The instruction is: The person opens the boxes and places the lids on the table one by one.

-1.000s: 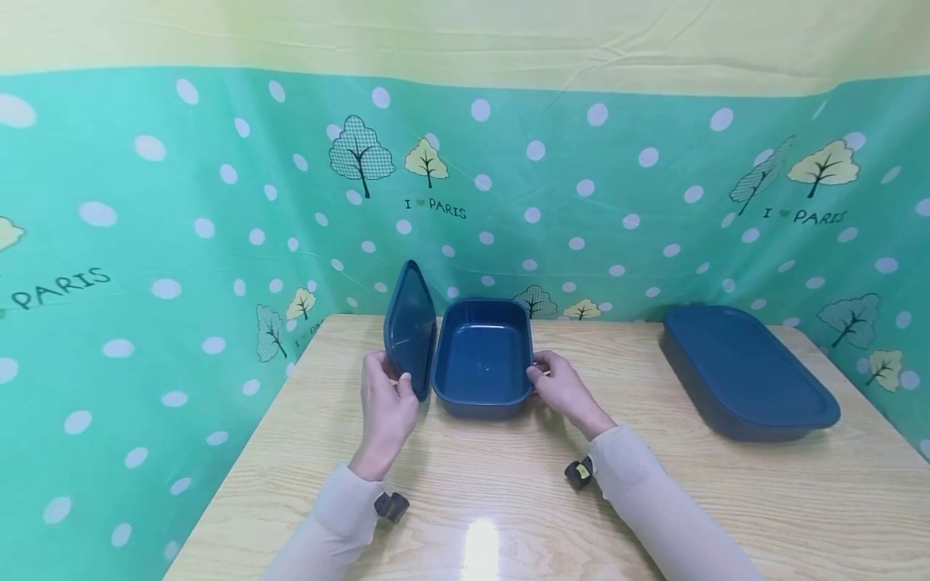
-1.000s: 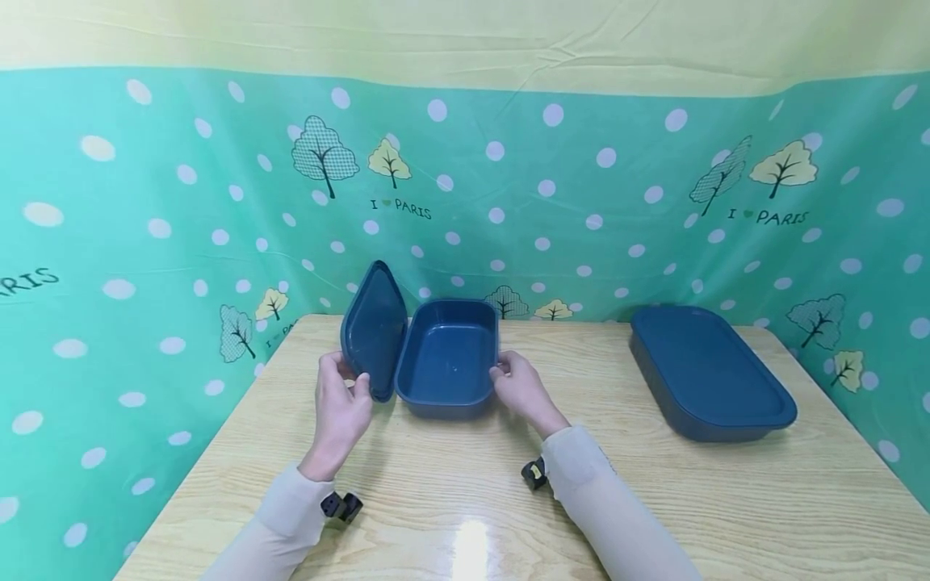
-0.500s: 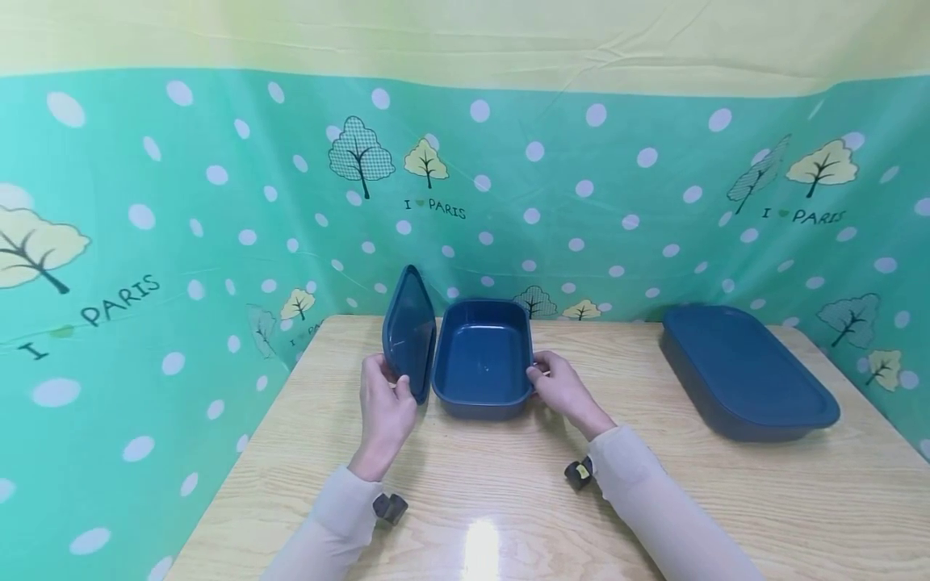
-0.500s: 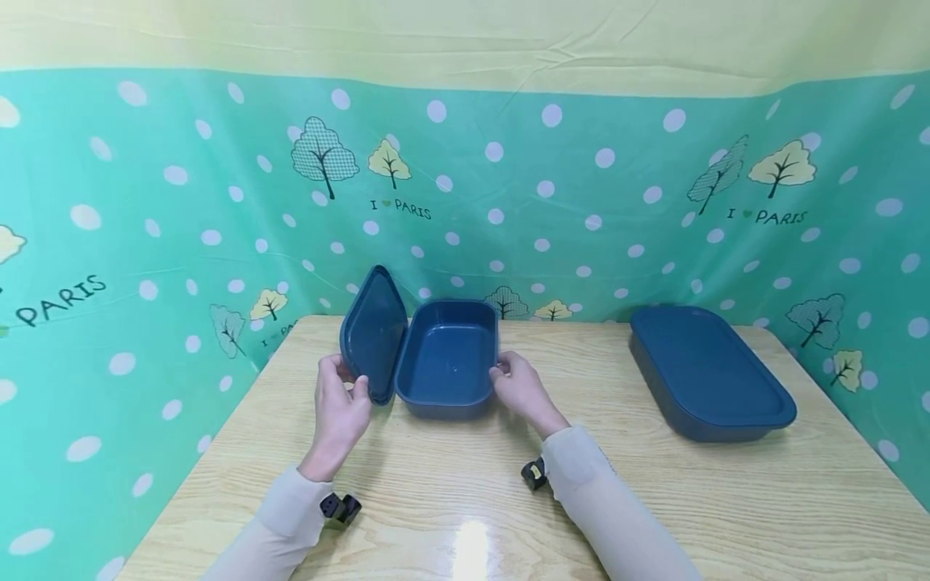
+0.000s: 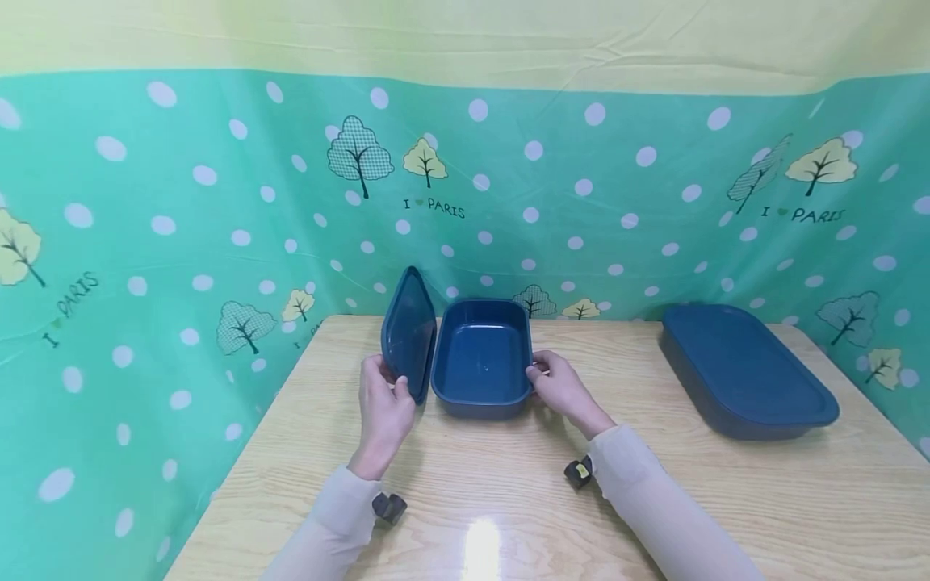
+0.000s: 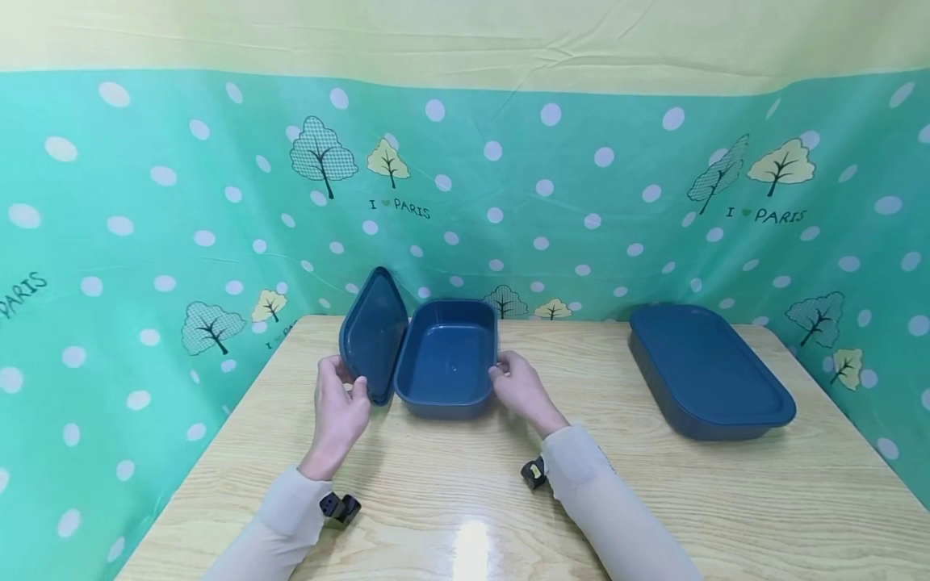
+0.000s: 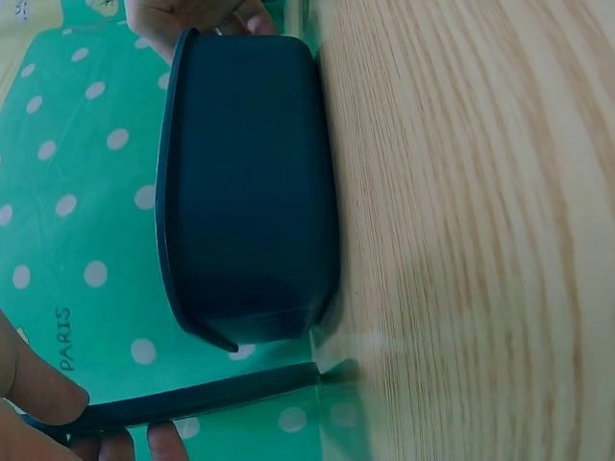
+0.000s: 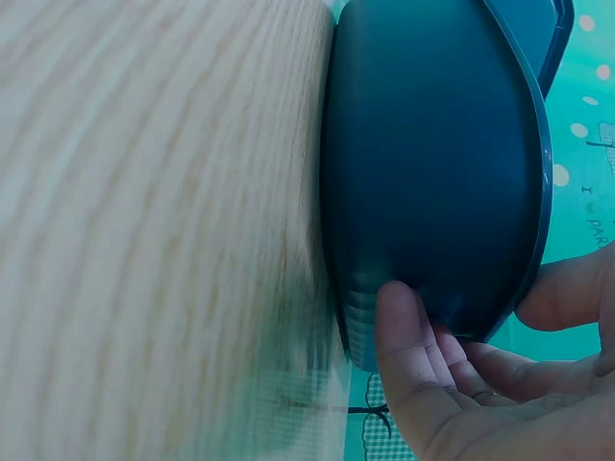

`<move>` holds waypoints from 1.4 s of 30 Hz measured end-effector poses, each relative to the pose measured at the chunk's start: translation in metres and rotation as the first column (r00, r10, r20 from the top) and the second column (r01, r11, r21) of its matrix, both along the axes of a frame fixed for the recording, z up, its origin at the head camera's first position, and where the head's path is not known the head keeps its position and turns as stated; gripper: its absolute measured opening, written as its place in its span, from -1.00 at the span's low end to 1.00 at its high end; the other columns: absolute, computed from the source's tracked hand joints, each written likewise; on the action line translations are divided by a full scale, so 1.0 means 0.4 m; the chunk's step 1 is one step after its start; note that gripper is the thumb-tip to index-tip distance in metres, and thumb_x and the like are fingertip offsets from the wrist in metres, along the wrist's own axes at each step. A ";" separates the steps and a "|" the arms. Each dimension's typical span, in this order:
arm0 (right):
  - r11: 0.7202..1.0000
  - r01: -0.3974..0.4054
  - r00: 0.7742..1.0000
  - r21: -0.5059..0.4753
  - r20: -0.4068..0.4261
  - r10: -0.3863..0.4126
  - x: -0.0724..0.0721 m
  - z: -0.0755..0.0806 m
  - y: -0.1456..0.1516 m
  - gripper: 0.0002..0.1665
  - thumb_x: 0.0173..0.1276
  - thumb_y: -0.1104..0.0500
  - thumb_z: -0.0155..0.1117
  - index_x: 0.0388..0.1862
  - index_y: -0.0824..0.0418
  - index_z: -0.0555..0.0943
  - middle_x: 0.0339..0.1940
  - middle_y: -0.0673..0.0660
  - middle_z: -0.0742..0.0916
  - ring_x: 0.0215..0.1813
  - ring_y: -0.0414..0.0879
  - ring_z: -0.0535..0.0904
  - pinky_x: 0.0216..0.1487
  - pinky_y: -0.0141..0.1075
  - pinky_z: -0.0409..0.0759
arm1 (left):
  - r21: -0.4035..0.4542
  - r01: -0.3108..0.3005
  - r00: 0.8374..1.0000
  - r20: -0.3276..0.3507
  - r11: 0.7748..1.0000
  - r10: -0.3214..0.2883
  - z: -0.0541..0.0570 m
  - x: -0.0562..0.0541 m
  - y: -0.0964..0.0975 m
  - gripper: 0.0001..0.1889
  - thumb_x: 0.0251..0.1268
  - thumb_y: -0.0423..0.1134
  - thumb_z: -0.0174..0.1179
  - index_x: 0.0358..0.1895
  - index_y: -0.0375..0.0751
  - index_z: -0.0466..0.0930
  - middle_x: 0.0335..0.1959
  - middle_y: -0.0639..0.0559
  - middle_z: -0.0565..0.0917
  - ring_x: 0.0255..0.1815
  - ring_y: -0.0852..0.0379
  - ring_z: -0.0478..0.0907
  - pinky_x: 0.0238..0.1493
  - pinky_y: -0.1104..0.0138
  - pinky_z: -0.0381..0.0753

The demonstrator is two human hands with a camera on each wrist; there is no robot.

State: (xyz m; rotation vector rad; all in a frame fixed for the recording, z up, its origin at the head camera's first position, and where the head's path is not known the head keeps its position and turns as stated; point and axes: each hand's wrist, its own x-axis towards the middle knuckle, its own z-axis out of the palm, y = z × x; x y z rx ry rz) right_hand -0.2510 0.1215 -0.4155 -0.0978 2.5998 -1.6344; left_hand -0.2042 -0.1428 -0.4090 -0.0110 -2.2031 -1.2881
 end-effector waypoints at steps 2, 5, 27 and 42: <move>1.000 -0.001 1.000 0.000 0.001 0.001 0.000 0.000 0.000 -0.58 0.48 0.24 -0.04 0.24 0.40 0.38 -0.11 0.26 0.56 -0.20 0.00 0.55 -0.17 -0.12 0.64 | -0.003 -0.007 1.000 -0.004 1.000 0.007 -0.002 -0.002 -0.001 -0.71 0.18 -0.58 0.06 -0.04 -0.40 0.28 -0.23 -0.20 0.39 -0.21 -0.08 0.39 -0.14 0.20 0.38; 1.000 -0.001 1.000 0.000 0.004 0.001 0.000 0.001 -0.001 -0.57 0.48 0.23 -0.04 0.25 0.39 0.38 -0.11 0.26 0.56 -0.19 0.00 0.55 -0.17 -0.12 0.64 | -0.007 -0.014 1.000 -0.008 1.000 0.014 -0.003 -0.003 -0.002 -0.70 0.17 -0.59 0.06 -0.03 -0.41 0.28 -0.23 -0.20 0.39 -0.22 -0.08 0.38 -0.14 0.19 0.37; 1.000 -0.002 1.000 0.000 0.003 0.002 0.002 0.004 -0.001 -0.57 0.47 0.24 -0.03 0.24 0.41 0.38 -0.12 0.25 0.56 -0.19 0.00 0.55 -0.16 -0.12 0.64 | -0.001 -0.027 1.000 0.001 1.000 0.027 -0.002 -0.003 -0.013 -0.56 0.16 -0.62 0.01 0.13 -0.41 0.19 -0.13 -0.23 0.33 -0.16 -0.07 0.35 -0.14 0.19 0.36; 1.000 0.002 1.000 0.003 0.012 -0.002 -0.001 0.003 0.000 -0.56 0.48 0.23 -0.04 0.25 0.41 0.37 -0.12 0.26 0.56 -0.22 0.00 0.56 -0.17 -0.11 0.64 | 0.020 -0.036 0.999 0.029 0.999 0.035 0.004 -0.004 -0.020 -0.42 0.14 -0.63 0.00 0.26 -0.33 0.10 -0.06 -0.24 0.31 -0.12 -0.09 0.35 -0.10 0.16 0.35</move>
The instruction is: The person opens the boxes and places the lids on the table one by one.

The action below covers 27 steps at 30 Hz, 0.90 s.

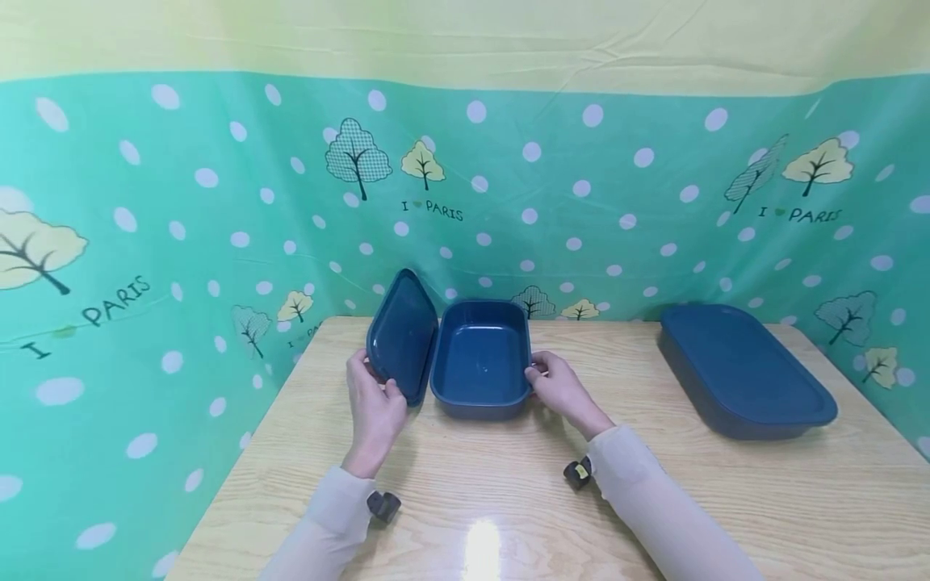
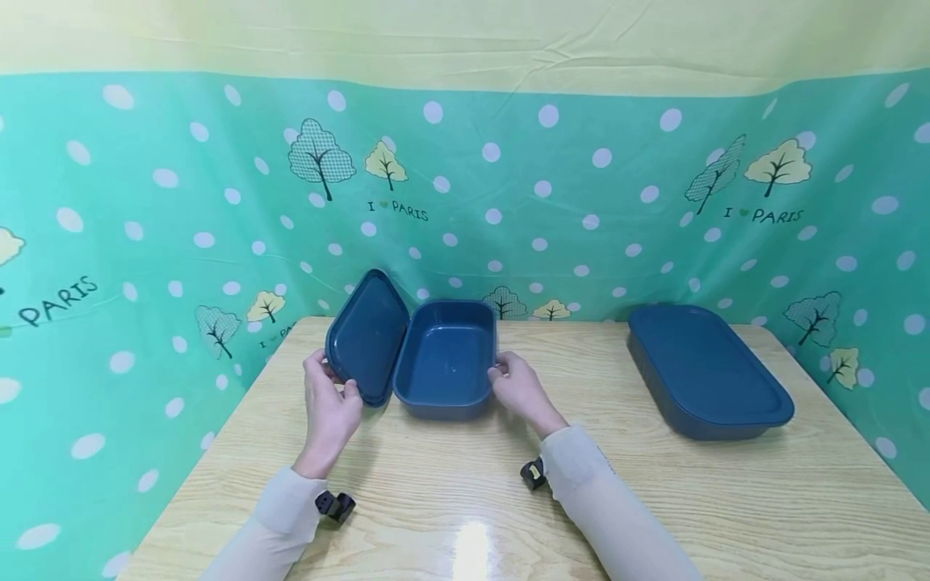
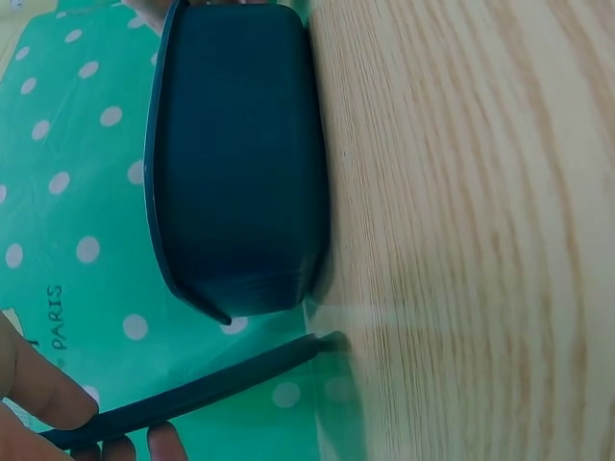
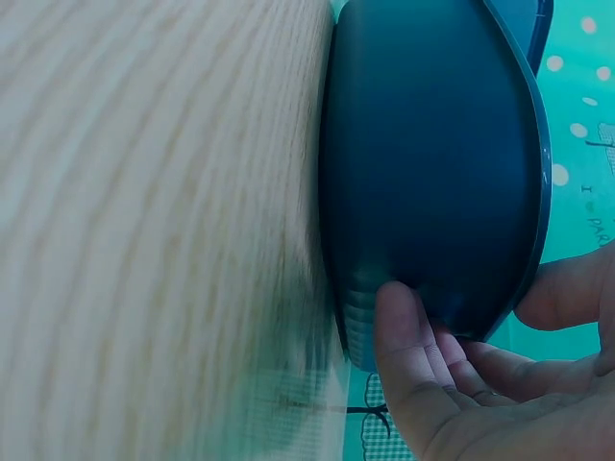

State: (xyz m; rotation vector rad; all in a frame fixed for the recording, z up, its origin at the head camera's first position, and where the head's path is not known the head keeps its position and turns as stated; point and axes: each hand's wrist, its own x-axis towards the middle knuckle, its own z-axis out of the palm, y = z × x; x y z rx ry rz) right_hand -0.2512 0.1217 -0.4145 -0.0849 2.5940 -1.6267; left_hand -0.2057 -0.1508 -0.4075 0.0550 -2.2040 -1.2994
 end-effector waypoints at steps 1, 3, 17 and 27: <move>1.000 0.000 1.000 0.000 0.000 0.000 0.000 0.000 0.000 -0.56 0.47 0.23 -0.03 0.25 0.41 0.37 -0.12 0.26 0.56 -0.22 0.00 0.56 -0.17 -0.11 0.64 | 0.001 -0.001 1.000 0.000 1.000 0.001 0.000 0.000 0.000 -0.42 0.14 -0.63 0.00 0.26 -0.33 0.10 -0.05 -0.24 0.31 -0.12 -0.09 0.34 -0.09 0.16 0.35; 1.000 -0.001 1.000 0.000 -0.003 0.001 0.001 0.000 0.001 -0.56 0.47 0.24 -0.03 0.25 0.41 0.37 -0.13 0.26 0.56 -0.24 0.00 0.56 -0.18 -0.10 0.64 | 0.003 -0.002 1.000 0.002 1.000 0.002 0.000 0.000 -0.001 -0.41 0.13 -0.63 0.00 0.26 -0.32 0.11 -0.04 -0.24 0.30 -0.10 -0.09 0.34 -0.08 0.16 0.35; 1.000 -0.003 1.000 -0.007 -0.007 0.003 0.003 -0.004 0.001 -0.55 0.47 0.24 -0.03 0.26 0.42 0.36 -0.13 0.26 0.55 -0.23 0.00 0.56 -0.16 -0.09 0.64 | -0.005 -0.020 0.999 -0.031 1.000 0.020 -0.005 0.000 -0.006 -0.47 0.13 -0.63 -0.02 0.21 -0.39 0.15 -0.05 -0.29 0.30 -0.03 -0.14 0.31 0.05 0.11 0.31; 1.000 0.001 1.000 -0.006 -0.008 -0.001 0.003 -0.004 0.000 -0.57 0.47 0.23 -0.03 0.24 0.41 0.38 -0.14 0.25 0.55 -0.26 -0.02 0.56 -0.18 -0.10 0.64 | 0.022 -0.025 0.999 -0.028 0.999 0.026 -0.008 -0.005 -0.008 -0.44 0.12 -0.64 -0.02 0.24 -0.41 0.11 -0.01 -0.31 0.29 -0.01 -0.16 0.33 0.09 0.07 0.32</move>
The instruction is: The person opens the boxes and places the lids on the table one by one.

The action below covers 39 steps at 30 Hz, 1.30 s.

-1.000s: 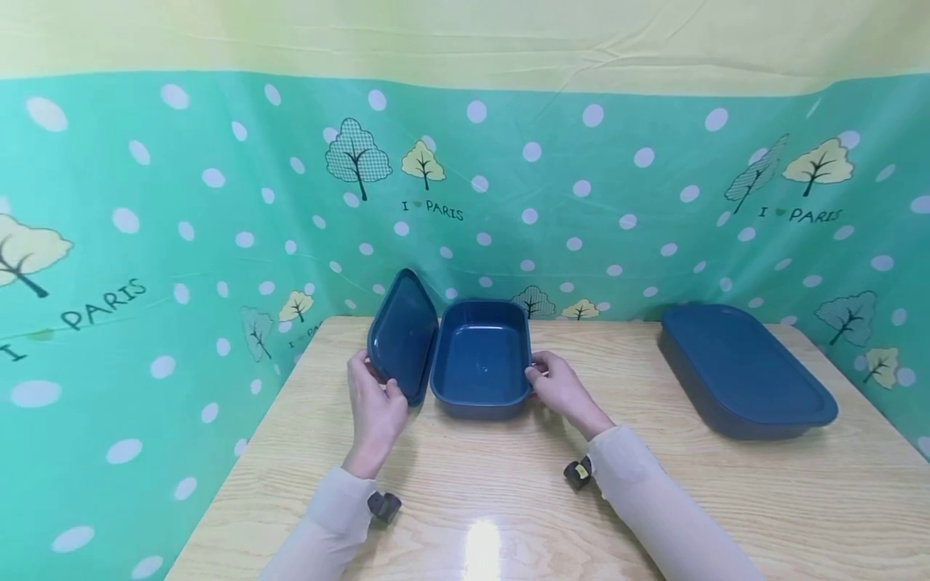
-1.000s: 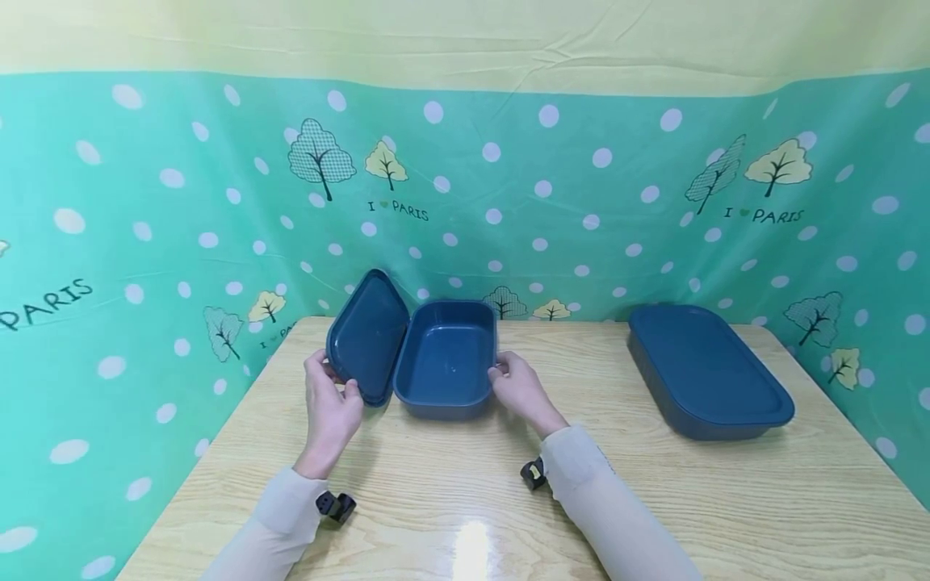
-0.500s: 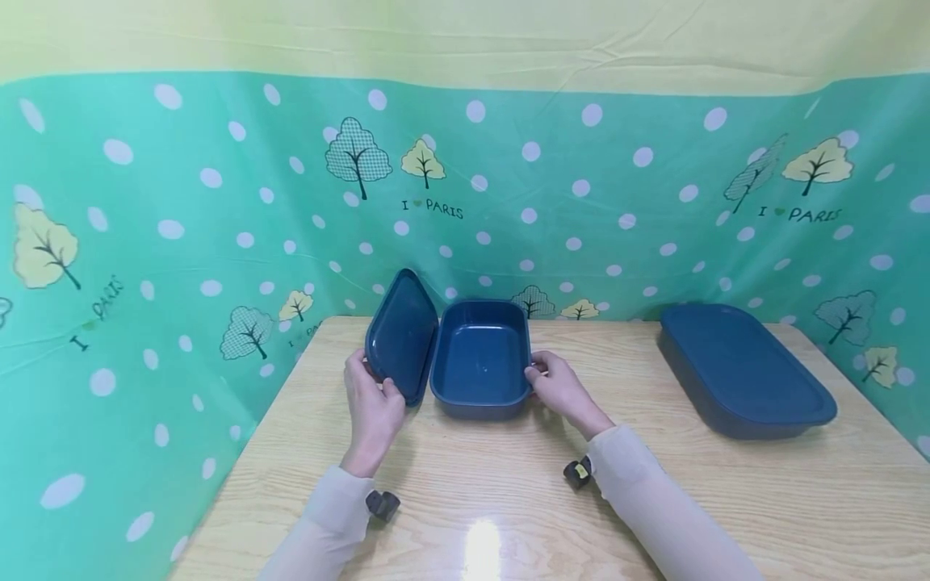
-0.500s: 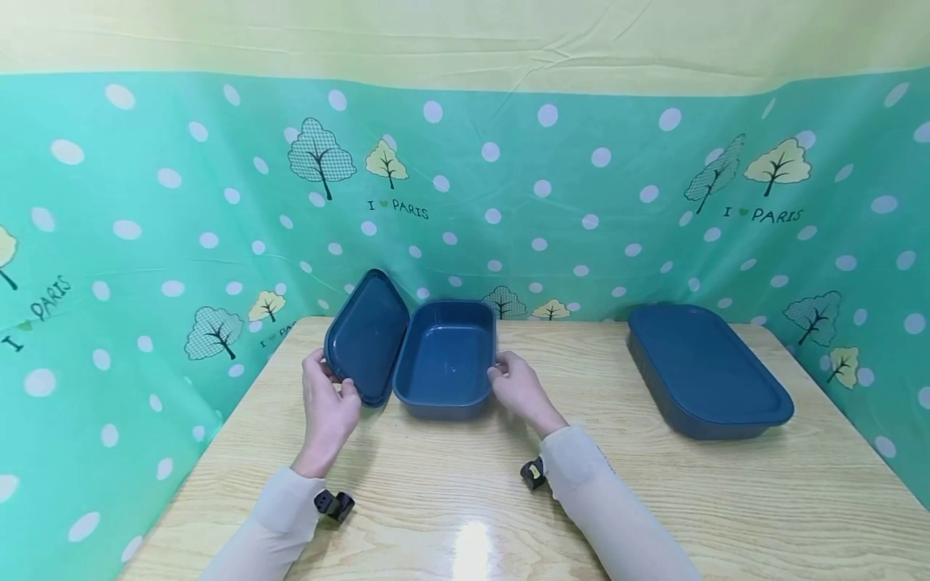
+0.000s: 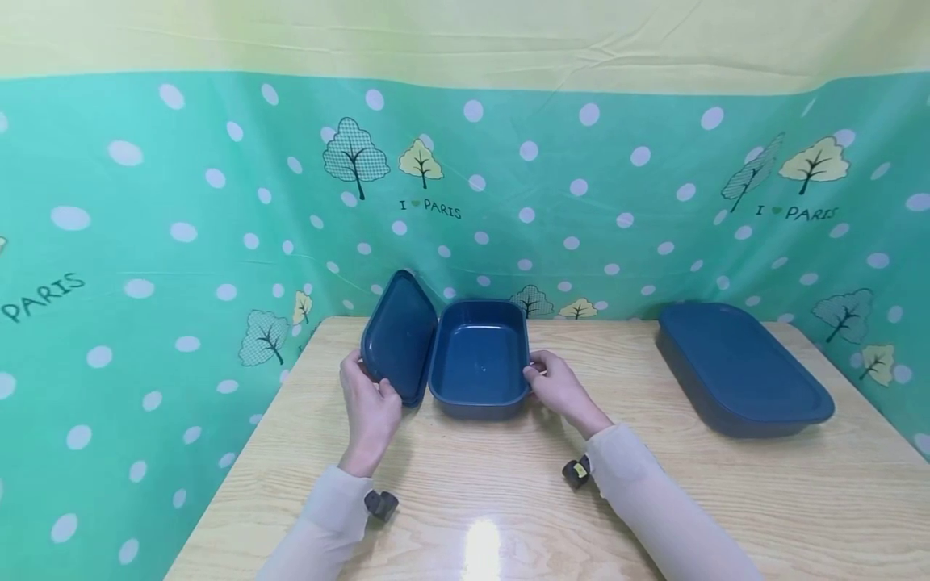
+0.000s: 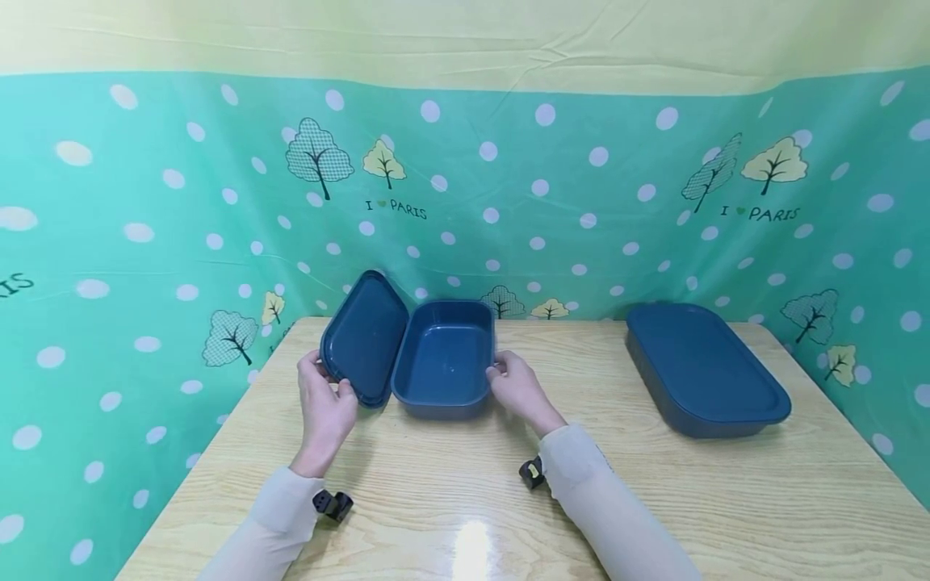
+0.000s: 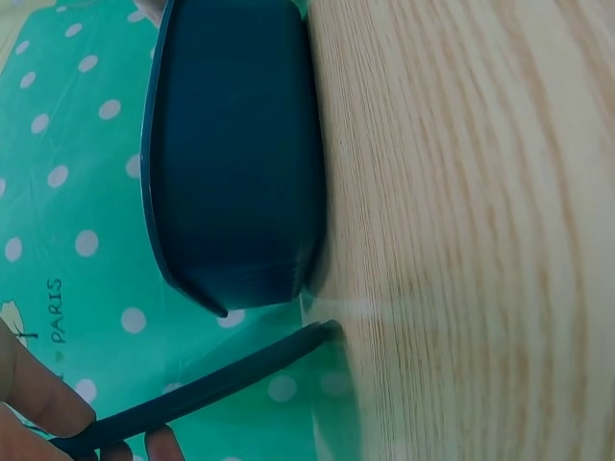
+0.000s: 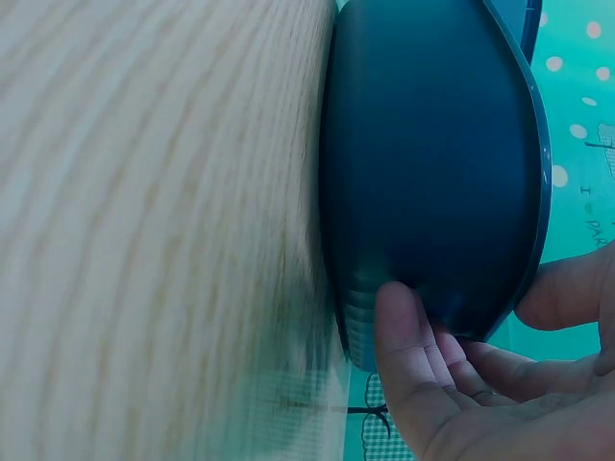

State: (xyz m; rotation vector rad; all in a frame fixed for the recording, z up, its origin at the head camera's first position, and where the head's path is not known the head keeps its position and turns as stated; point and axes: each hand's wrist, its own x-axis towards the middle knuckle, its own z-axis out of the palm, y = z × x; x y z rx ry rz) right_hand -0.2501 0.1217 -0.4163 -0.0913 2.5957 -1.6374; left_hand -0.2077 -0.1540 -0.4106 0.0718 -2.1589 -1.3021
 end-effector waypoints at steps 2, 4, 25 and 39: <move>1.000 -0.002 1.000 -0.001 0.001 0.002 0.000 0.001 -0.001 -0.58 0.47 0.24 -0.03 0.23 0.40 0.39 -0.15 0.25 0.55 -0.26 -0.02 0.56 -0.18 -0.10 0.64 | 0.003 -0.002 1.000 -0.002 1.000 0.002 0.000 -0.001 -0.001 -0.43 0.12 -0.65 -0.02 0.24 -0.40 0.11 -0.02 -0.31 0.29 -0.01 -0.16 0.33 0.09 0.07 0.32; 1.000 -0.001 1.000 0.002 0.000 0.001 0.001 0.003 -0.001 -0.58 0.47 0.23 -0.03 0.23 0.40 0.39 -0.15 0.24 0.55 -0.26 -0.02 0.56 -0.18 -0.10 0.64 | 0.006 -0.002 1.000 -0.006 1.000 0.002 0.000 -0.002 -0.003 -0.42 0.10 -0.66 -0.03 0.24 -0.41 0.10 -0.02 -0.32 0.29 0.00 -0.17 0.33 0.12 0.05 0.30; 1.000 -0.006 1.000 -0.004 -0.003 0.006 -0.002 0.005 0.001 -0.56 0.45 0.25 -0.01 0.24 0.43 0.38 -0.15 0.25 0.56 -0.23 0.00 0.55 -0.17 -0.10 0.64 | 0.002 -0.034 0.999 -0.009 0.999 0.034 0.001 -0.009 -0.014 -0.51 0.15 -0.59 -0.06 0.20 -0.48 0.14 0.08 -0.37 0.25 0.13 -0.22 0.28 0.24 0.01 0.23; 1.000 -0.007 1.000 -0.004 -0.003 0.007 -0.001 0.001 0.001 -0.55 0.46 0.24 -0.02 0.25 0.43 0.37 -0.13 0.26 0.56 -0.22 0.00 0.56 -0.17 -0.11 0.64 | 0.016 -0.078 0.997 -0.007 0.997 0.079 -0.006 -0.018 -0.030 -0.49 0.01 -0.62 -0.05 0.14 -0.52 0.18 0.04 -0.37 0.26 0.10 -0.22 0.28 0.22 0.02 0.24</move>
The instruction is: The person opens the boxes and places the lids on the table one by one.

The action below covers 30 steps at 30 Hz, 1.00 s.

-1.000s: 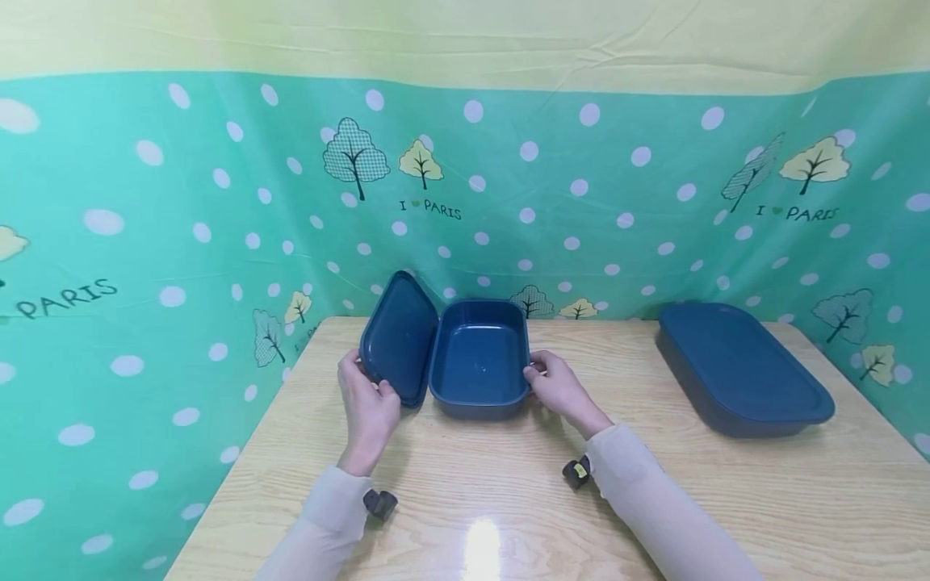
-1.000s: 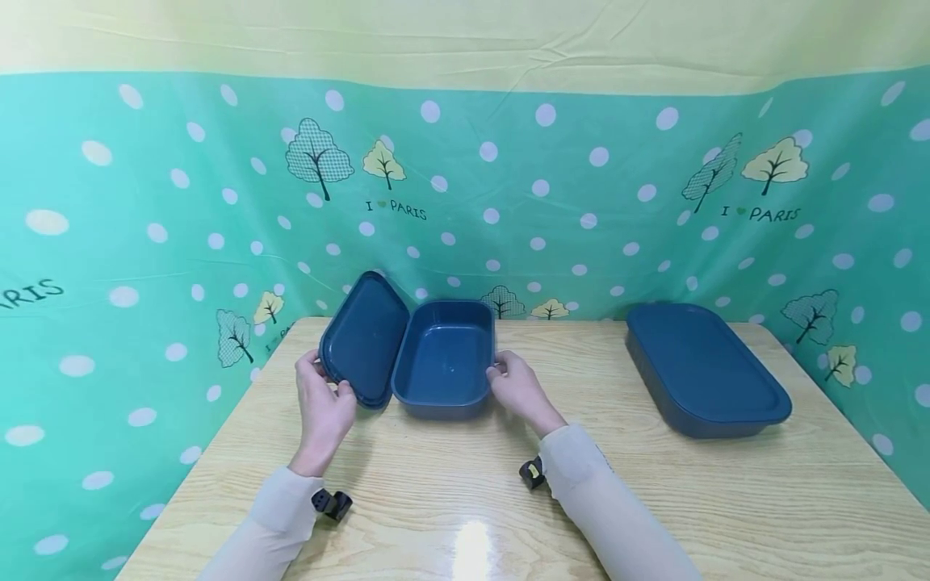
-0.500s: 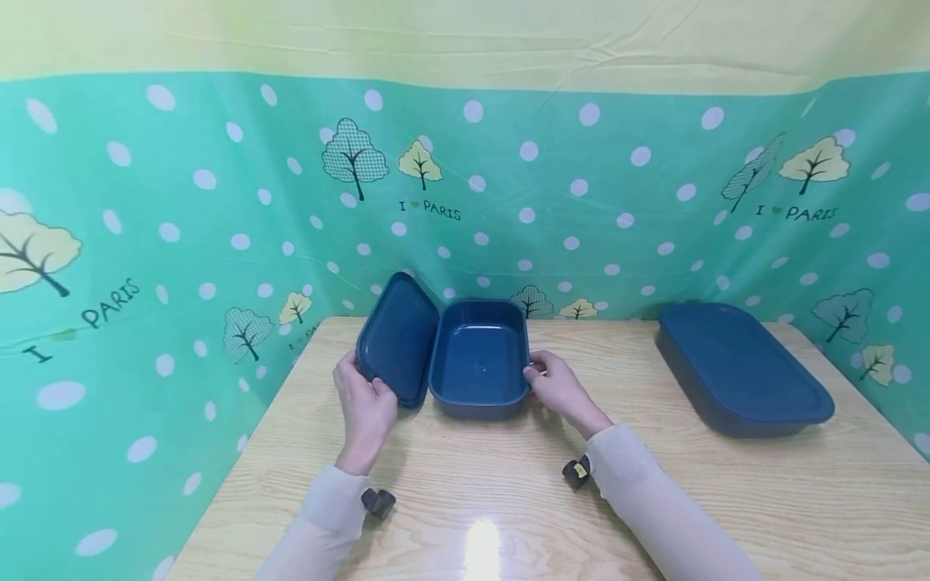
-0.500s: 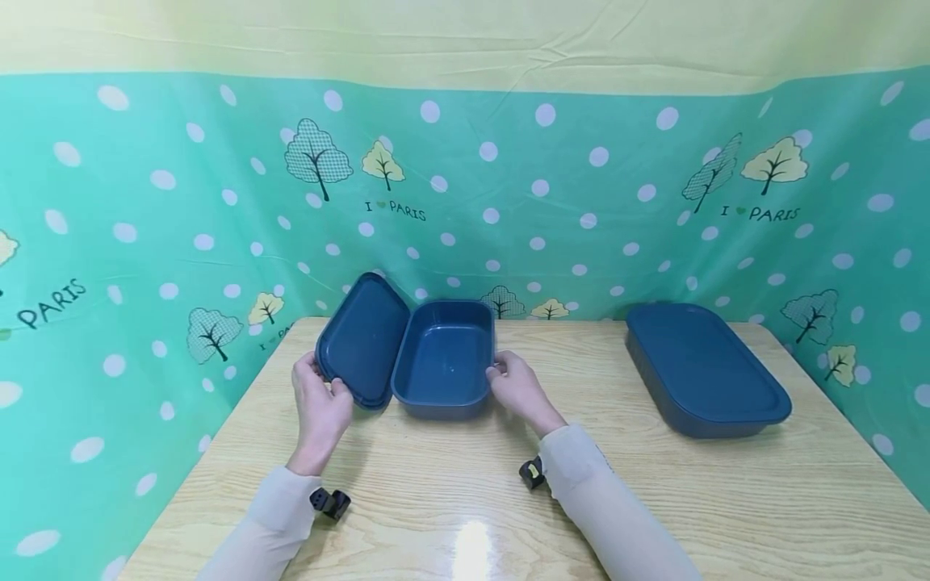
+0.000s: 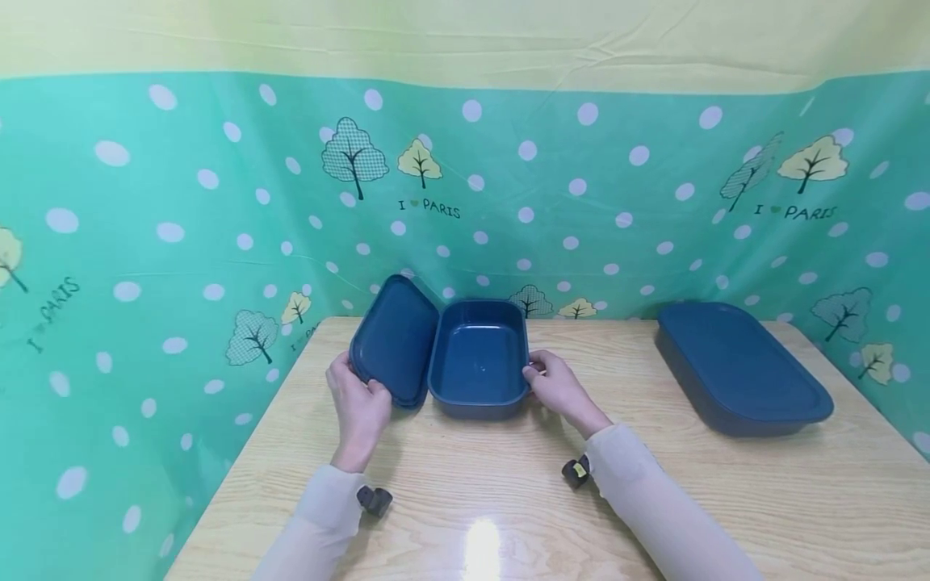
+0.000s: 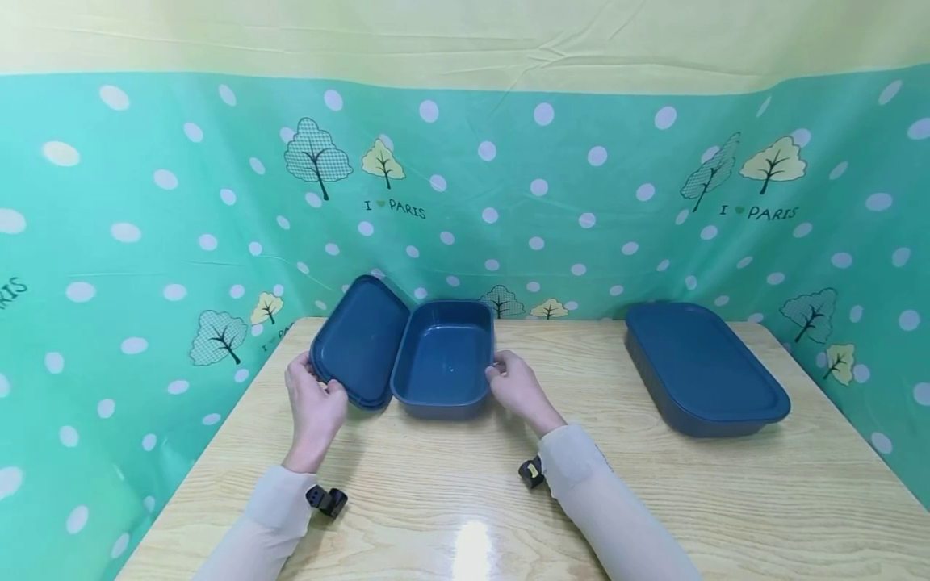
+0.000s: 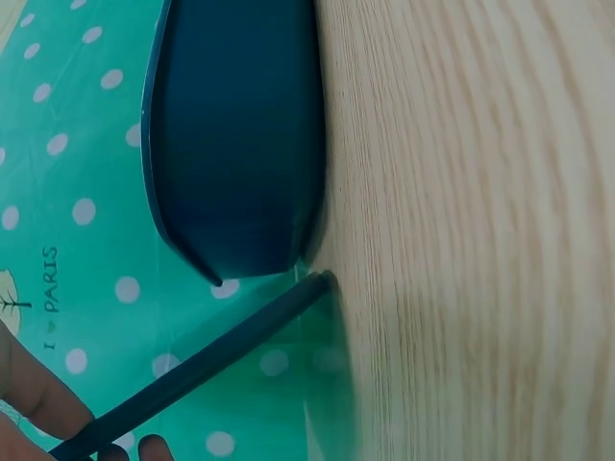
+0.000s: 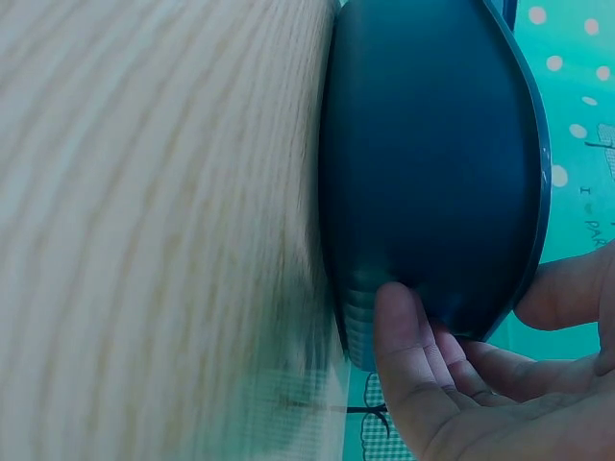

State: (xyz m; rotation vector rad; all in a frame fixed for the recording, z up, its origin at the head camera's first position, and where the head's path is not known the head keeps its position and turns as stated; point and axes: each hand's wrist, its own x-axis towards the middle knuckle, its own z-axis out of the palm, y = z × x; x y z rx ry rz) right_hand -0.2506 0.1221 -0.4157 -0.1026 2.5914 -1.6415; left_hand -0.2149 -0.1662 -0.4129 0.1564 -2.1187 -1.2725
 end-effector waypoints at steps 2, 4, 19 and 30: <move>1.000 0.000 1.000 -0.003 0.003 0.000 0.000 0.000 -0.001 -0.55 0.46 0.24 -0.02 0.25 0.43 0.37 -0.13 0.26 0.56 -0.23 0.01 0.56 -0.18 -0.11 0.64 | 0.004 -0.001 1.000 0.003 1.000 0.001 0.001 0.000 -0.002 -0.48 -0.01 -0.62 -0.05 0.14 -0.52 0.18 0.04 -0.37 0.26 0.11 -0.22 0.27 0.23 0.03 0.24; 1.000 0.001 1.000 0.000 0.001 -0.001 0.000 -0.001 0.000 -0.55 0.45 0.24 -0.02 0.25 0.43 0.36 -0.13 0.26 0.56 -0.23 0.00 0.56 -0.18 -0.11 0.64 | 0.006 -0.002 1.000 0.007 1.000 0.002 0.001 -0.001 -0.004 -0.47 -0.02 -0.62 -0.05 0.14 -0.51 0.19 0.04 -0.37 0.26 0.12 -0.21 0.26 0.23 0.04 0.24; 1.000 0.005 1.000 0.022 -0.007 -0.005 0.003 0.004 -0.001 -0.55 0.46 0.24 -0.02 0.25 0.44 0.37 -0.14 0.25 0.56 -0.23 0.00 0.54 -0.17 -0.08 0.62 | 0.017 -0.005 0.996 0.084 1.000 0.003 0.003 -0.005 -0.025 -0.37 -0.08 -0.60 -0.04 0.22 -0.50 0.16 0.11 -0.37 0.22 0.14 -0.22 0.25 0.23 0.05 0.25; 1.000 0.005 1.000 0.021 -0.004 -0.004 0.004 0.008 -0.003 -0.55 0.46 0.24 -0.02 0.25 0.44 0.37 -0.15 0.25 0.55 -0.23 0.00 0.53 -0.17 -0.08 0.62 | 0.028 -0.006 0.991 0.132 1.000 0.002 -0.007 -0.015 -0.037 -0.36 -0.03 -0.58 -0.08 0.27 -0.50 0.11 0.18 -0.39 0.19 0.21 -0.25 0.24 0.28 0.02 0.23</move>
